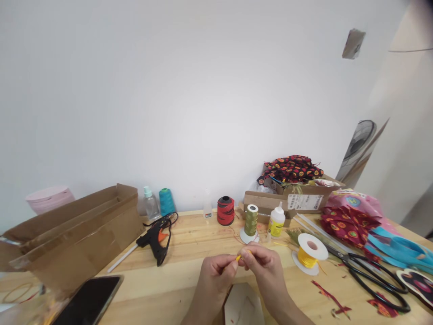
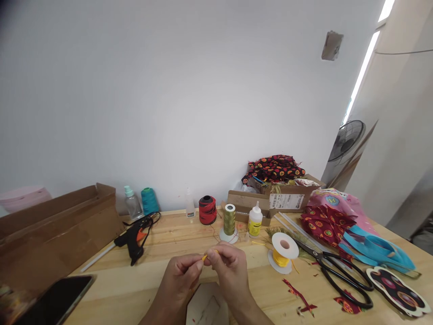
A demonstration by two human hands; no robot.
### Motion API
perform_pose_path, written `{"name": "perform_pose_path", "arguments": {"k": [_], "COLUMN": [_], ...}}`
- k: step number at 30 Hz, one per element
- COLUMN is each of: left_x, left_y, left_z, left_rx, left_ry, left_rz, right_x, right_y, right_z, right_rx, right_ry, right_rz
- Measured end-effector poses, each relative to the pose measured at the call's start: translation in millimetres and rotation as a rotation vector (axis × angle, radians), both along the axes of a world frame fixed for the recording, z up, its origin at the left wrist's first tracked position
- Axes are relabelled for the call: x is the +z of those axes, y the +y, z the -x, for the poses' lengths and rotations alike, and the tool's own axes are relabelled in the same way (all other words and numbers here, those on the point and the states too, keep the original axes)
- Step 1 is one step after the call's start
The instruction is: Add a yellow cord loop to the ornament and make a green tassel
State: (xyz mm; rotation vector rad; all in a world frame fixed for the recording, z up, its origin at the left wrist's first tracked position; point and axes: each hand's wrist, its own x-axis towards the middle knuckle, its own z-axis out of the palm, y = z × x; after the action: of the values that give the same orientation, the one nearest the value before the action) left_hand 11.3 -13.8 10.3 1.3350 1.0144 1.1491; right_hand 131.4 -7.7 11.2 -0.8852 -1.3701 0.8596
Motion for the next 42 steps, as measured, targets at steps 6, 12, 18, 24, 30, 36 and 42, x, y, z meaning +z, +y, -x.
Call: {"name": "perform_pose_path", "arguments": {"k": [6, 12, 18, 24, 30, 36, 42], "left_x": [-2.0, -0.1, 0.5, -0.7, 4.1, 3.2, 1.3], "left_y": [1.7, 1.0, 0.0, 2.9, 1.3, 0.5, 2.3], "left_z": [1.8, 3.5, 3.6, 6.4, 8.6, 9.6, 8.4], "left_rx": [0.025, -0.006, 0.022, 0.103, 0.093, 0.043, -0.013], "left_ry": [0.108, 0.157, 0.165, 0.140, 0.190, 0.258, 0.073], "left_rz": [0.010, -0.081, -0.099, -0.060, -0.113, -0.152, -0.029], "right_x": [3.4, 6.6, -1.0, 10.3, 14.1, 7.7, 7.3], "right_y": [-1.8, -4.1, 2.9, 6.1, 8.0, 9.8, 8.2], "right_z": [-2.6, 0.0, 1.6, -8.6, -12.2, -11.5, -10.1], "right_rx": [-0.033, -0.046, 0.099, 0.056, -0.058, -0.072, -0.065], "right_ry": [-0.109, -0.110, 0.088, -0.266, -0.579, -0.614, -0.479], "right_rz": [-0.077, -0.124, 0.135, -0.094, -0.411, -0.449, -0.315]}}
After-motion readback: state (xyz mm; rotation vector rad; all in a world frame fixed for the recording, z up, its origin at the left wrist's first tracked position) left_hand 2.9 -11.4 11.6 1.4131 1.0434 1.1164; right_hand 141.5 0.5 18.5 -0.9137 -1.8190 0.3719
